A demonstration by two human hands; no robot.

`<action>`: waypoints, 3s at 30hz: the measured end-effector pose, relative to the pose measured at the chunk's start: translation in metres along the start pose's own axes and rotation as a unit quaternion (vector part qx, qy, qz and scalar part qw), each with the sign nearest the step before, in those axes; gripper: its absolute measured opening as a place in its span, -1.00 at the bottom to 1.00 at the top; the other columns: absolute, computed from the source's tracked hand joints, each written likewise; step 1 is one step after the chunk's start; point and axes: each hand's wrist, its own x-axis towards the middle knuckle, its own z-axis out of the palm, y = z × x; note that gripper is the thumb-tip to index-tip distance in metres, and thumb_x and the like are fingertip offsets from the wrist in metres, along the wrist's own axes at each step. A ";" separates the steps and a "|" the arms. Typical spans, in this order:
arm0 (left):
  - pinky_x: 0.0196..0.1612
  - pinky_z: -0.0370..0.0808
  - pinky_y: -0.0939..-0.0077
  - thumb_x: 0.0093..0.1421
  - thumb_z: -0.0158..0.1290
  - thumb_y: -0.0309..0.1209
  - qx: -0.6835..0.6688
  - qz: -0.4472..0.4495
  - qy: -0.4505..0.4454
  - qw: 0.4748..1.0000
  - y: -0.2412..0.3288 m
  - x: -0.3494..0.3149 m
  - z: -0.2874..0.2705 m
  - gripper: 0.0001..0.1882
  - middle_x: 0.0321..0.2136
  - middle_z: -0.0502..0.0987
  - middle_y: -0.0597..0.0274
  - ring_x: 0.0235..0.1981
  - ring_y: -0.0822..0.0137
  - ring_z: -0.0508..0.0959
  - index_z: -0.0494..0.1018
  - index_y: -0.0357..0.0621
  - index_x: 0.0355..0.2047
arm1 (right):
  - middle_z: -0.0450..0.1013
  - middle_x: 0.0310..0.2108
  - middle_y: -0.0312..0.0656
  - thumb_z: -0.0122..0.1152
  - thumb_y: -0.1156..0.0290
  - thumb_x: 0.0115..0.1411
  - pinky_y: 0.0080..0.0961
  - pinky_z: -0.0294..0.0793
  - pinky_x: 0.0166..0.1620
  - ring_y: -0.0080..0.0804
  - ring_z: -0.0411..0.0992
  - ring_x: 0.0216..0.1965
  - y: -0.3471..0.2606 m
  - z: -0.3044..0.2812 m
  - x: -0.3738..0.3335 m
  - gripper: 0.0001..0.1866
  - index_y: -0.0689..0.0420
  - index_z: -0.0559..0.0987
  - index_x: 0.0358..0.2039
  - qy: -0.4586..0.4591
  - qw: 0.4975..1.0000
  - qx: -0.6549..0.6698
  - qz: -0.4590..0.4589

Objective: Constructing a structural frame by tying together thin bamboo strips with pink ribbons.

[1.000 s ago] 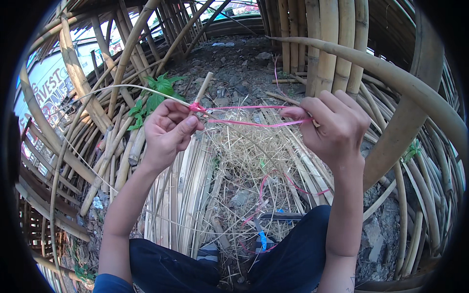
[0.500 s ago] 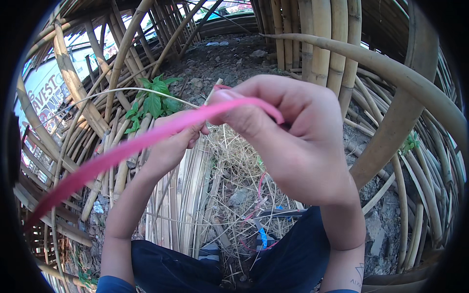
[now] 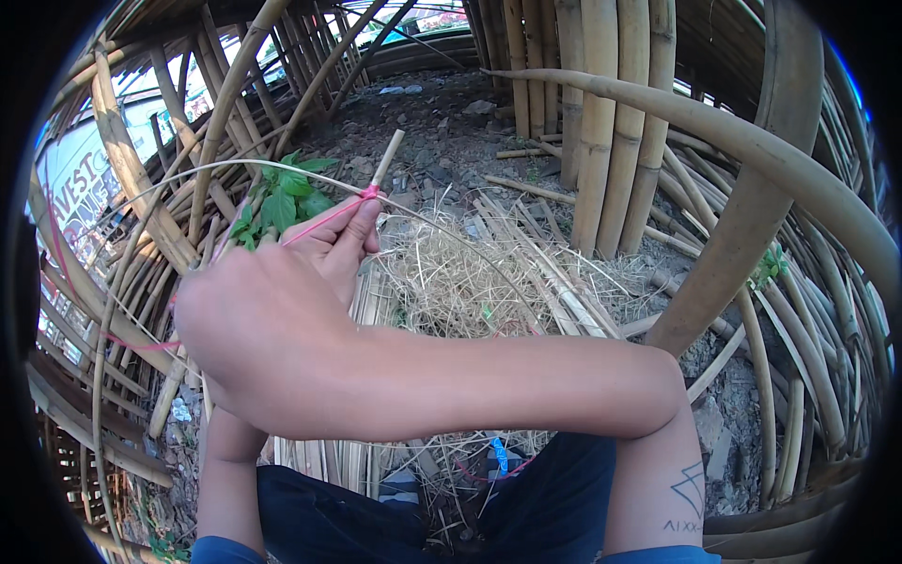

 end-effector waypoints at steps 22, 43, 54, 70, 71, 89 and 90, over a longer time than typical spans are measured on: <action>-0.52 0.34 0.52 0.23 0.07 -0.41 -0.070 0.227 -0.030 0.971 -0.044 0.003 0.018 -0.82 -0.68 0.49 0.20 -0.61 0.51 0.46 0.55 -0.31 -0.35 | 0.39 -0.77 -0.10 0.32 0.34 0.00 -0.39 0.43 -0.51 -0.27 0.44 -0.68 0.060 -0.070 0.039 -0.76 0.30 0.61 -0.58 0.102 0.992 -0.027 0.070; -0.55 0.26 0.69 0.28 0.01 -0.49 -0.230 0.059 -0.112 0.965 -0.043 0.004 -0.004 -0.84 -0.60 0.52 0.36 -0.62 0.64 0.33 0.56 -0.31 -0.32 | 0.45 -0.62 -0.34 0.34 0.33 0.10 -0.60 0.28 -0.51 -0.70 0.28 -0.56 0.201 0.036 -0.073 -0.76 0.28 0.66 -0.39 0.103 0.905 0.183 0.371; -0.58 0.16 0.77 0.33 -0.05 -0.46 -0.273 0.040 -0.134 0.952 -0.041 0.009 -0.009 -0.81 -0.58 0.37 0.42 -0.61 0.66 0.26 0.50 -0.35 -0.20 | 0.27 -0.73 -0.44 0.33 0.26 0.12 -0.64 0.02 -0.61 -0.70 0.10 -0.71 0.165 0.004 -0.099 -0.78 0.16 0.65 -0.41 -0.053 0.820 0.293 0.489; -0.58 0.23 0.74 0.28 0.02 -0.48 -0.291 -0.017 -0.127 0.948 -0.049 0.012 -0.003 -0.84 -0.56 0.49 0.40 -0.63 0.67 0.31 0.56 -0.31 -0.34 | 0.34 -0.59 -0.48 0.17 0.39 0.26 -0.73 0.14 -0.54 -0.81 0.17 -0.57 0.086 -0.053 -0.084 -0.82 0.27 0.55 -0.33 0.116 0.911 0.220 0.330; -0.58 0.24 0.75 0.28 0.03 -0.47 -0.279 -0.014 -0.123 0.952 -0.048 0.011 -0.002 -0.84 -0.56 0.50 0.41 -0.62 0.68 0.32 0.56 -0.30 -0.34 | 0.35 -0.56 -0.47 0.14 0.40 0.28 -0.74 0.15 -0.52 -0.82 0.18 -0.54 0.086 -0.055 -0.081 -0.83 0.27 0.54 -0.31 0.100 0.928 0.191 0.305; -0.49 0.28 0.76 0.30 -0.03 -0.42 -0.421 -0.053 -0.238 0.874 -0.049 0.014 -0.013 -0.70 -0.36 0.56 0.07 -0.58 0.60 0.32 0.42 -0.45 -0.07 | 0.31 -0.71 -0.32 0.23 0.48 -0.06 -0.50 0.34 -0.62 -0.47 0.37 -0.68 0.072 0.033 -0.100 -0.73 0.25 0.51 -0.30 0.119 0.966 -0.223 -0.047; -0.50 0.28 0.77 0.27 0.02 -0.45 -0.425 -0.047 -0.238 0.872 -0.049 0.013 -0.014 -0.71 -0.35 0.57 0.08 -0.58 0.61 0.34 0.43 -0.43 -0.07 | 0.31 -0.69 -0.34 0.23 0.45 -0.05 -0.51 0.34 -0.61 -0.48 0.37 -0.67 0.071 0.033 -0.101 -0.71 0.26 0.51 -0.27 0.102 0.961 -0.254 -0.049</action>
